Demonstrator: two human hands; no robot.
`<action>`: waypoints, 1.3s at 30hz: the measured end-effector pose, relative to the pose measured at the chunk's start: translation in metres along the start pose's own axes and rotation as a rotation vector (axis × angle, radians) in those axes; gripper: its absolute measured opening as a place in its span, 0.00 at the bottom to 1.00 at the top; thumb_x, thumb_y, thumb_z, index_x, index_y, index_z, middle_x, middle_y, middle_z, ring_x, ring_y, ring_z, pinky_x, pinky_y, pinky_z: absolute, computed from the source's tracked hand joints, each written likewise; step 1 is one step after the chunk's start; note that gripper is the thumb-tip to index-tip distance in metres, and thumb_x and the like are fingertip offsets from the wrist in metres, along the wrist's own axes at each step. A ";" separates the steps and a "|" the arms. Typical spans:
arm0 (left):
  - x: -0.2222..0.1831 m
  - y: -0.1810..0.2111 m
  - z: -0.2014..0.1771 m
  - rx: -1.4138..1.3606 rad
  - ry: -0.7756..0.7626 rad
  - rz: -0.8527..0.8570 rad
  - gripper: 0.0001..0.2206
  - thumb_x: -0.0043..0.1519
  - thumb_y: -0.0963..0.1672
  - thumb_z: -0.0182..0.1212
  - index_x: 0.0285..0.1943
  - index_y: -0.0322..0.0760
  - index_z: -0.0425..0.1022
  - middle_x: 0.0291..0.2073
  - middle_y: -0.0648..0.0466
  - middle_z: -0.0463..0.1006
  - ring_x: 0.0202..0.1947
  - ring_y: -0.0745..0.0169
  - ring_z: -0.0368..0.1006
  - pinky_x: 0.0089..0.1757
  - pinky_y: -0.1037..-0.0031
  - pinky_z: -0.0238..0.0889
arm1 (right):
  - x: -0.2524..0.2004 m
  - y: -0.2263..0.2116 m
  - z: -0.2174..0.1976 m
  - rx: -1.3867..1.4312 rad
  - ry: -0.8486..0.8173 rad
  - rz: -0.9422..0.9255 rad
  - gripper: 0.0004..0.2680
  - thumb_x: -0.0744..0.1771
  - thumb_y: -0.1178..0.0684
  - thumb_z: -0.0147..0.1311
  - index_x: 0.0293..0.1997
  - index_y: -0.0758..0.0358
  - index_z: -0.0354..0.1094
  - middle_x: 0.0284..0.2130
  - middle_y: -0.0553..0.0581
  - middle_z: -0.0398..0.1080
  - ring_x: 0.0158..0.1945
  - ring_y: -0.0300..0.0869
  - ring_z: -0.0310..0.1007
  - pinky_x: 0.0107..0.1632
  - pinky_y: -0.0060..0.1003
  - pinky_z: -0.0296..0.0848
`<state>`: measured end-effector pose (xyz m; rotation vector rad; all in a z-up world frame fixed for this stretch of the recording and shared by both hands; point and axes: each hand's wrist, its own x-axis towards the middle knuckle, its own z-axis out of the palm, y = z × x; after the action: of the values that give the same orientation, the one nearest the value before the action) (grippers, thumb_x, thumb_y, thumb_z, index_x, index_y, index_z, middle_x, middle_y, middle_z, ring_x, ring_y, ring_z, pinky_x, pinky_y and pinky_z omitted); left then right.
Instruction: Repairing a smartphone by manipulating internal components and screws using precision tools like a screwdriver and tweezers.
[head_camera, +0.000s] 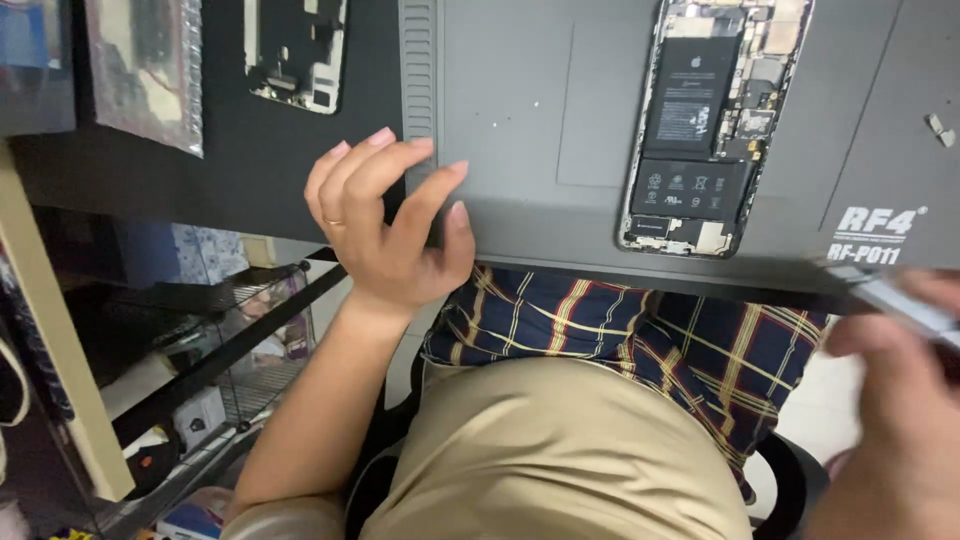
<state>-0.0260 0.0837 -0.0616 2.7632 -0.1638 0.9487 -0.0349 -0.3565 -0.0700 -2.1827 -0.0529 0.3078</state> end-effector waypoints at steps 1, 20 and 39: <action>0.000 0.000 0.000 -0.002 0.014 0.011 0.14 0.72 0.48 0.50 0.45 0.47 0.84 0.50 0.52 0.79 0.54 0.49 0.75 0.59 0.55 0.62 | 0.003 -0.046 0.016 0.131 0.066 0.036 0.06 0.75 0.54 0.52 0.49 0.66 0.66 0.56 0.61 0.64 0.53 0.48 0.72 0.61 0.41 0.72; 0.000 -0.006 0.004 -0.068 0.107 0.048 0.16 0.72 0.48 0.49 0.40 0.50 0.86 0.44 0.54 0.82 0.55 0.56 0.71 0.60 0.61 0.57 | 0.037 -0.116 0.078 -0.002 0.099 -0.390 0.09 0.75 0.63 0.52 0.48 0.90 0.62 0.37 0.82 0.70 0.39 0.68 0.84 0.39 0.53 0.81; 0.035 0.057 0.005 -0.332 -0.315 0.127 0.08 0.71 0.47 0.70 0.57 0.52 0.82 0.61 0.52 0.78 0.62 0.47 0.76 0.64 0.47 0.61 | 0.063 -0.210 0.026 -1.318 -0.325 -0.509 0.12 0.67 0.62 0.57 0.37 0.47 0.55 0.30 0.47 0.57 0.22 0.46 0.62 0.23 0.42 0.59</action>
<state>-0.0053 0.0255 -0.0341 2.5902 -0.5028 0.4525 0.0355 -0.2021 0.0713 -3.2123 -1.2856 0.3764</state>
